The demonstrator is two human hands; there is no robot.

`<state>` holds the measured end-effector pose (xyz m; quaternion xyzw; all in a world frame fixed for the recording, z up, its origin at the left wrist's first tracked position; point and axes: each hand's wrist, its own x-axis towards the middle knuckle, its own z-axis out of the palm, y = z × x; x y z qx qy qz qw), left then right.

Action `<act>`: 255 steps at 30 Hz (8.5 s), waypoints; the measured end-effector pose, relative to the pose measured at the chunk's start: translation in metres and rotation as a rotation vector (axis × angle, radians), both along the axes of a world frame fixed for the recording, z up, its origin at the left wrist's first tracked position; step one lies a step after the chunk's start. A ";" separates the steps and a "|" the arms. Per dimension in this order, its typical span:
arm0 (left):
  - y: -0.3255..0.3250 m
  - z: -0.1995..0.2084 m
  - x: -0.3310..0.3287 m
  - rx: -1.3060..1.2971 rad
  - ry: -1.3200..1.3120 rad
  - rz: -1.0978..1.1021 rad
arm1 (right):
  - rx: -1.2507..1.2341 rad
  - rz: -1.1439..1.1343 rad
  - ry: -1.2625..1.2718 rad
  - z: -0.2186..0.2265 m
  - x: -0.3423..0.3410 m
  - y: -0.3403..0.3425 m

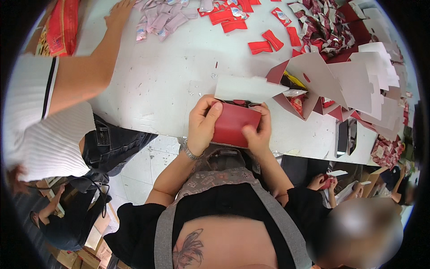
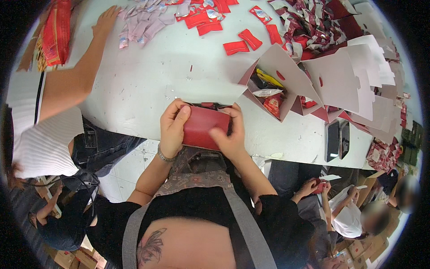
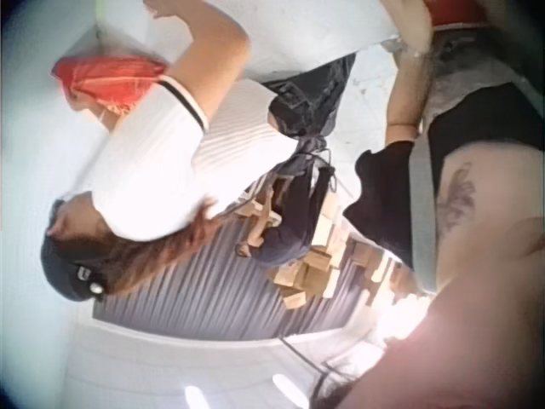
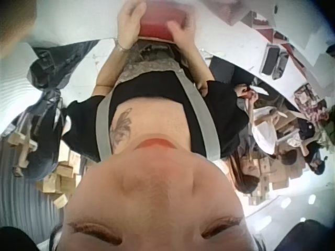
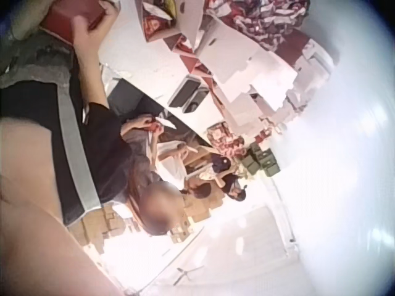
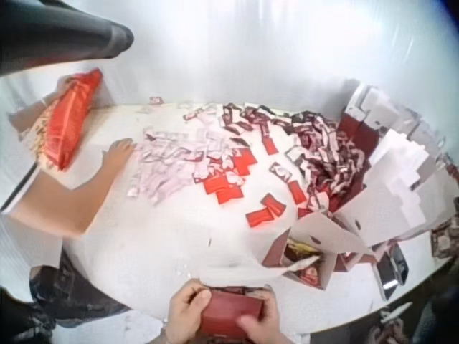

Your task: The person assembles small red decorative boxes by inserting white inserts and sealing the lids with patterned paper. They repeatedly open and close the boxes to check fit, then place finished units on the table. The workspace is cluttered with red paper scraps and packaging materials.

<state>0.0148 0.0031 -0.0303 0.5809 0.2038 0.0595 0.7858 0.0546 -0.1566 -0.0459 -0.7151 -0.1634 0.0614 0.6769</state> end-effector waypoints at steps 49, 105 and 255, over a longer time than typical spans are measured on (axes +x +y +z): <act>-0.077 -0.058 -0.217 0.348 -0.071 -0.266 | -0.628 0.313 -0.092 -0.012 -0.166 -0.089; -0.055 -0.080 -0.237 0.167 -0.097 -0.637 | 0.060 0.255 0.506 -0.073 -0.227 -0.117; -0.065 -0.075 -0.261 0.218 -0.126 -0.439 | -0.102 0.458 -0.027 -0.051 -0.223 -0.091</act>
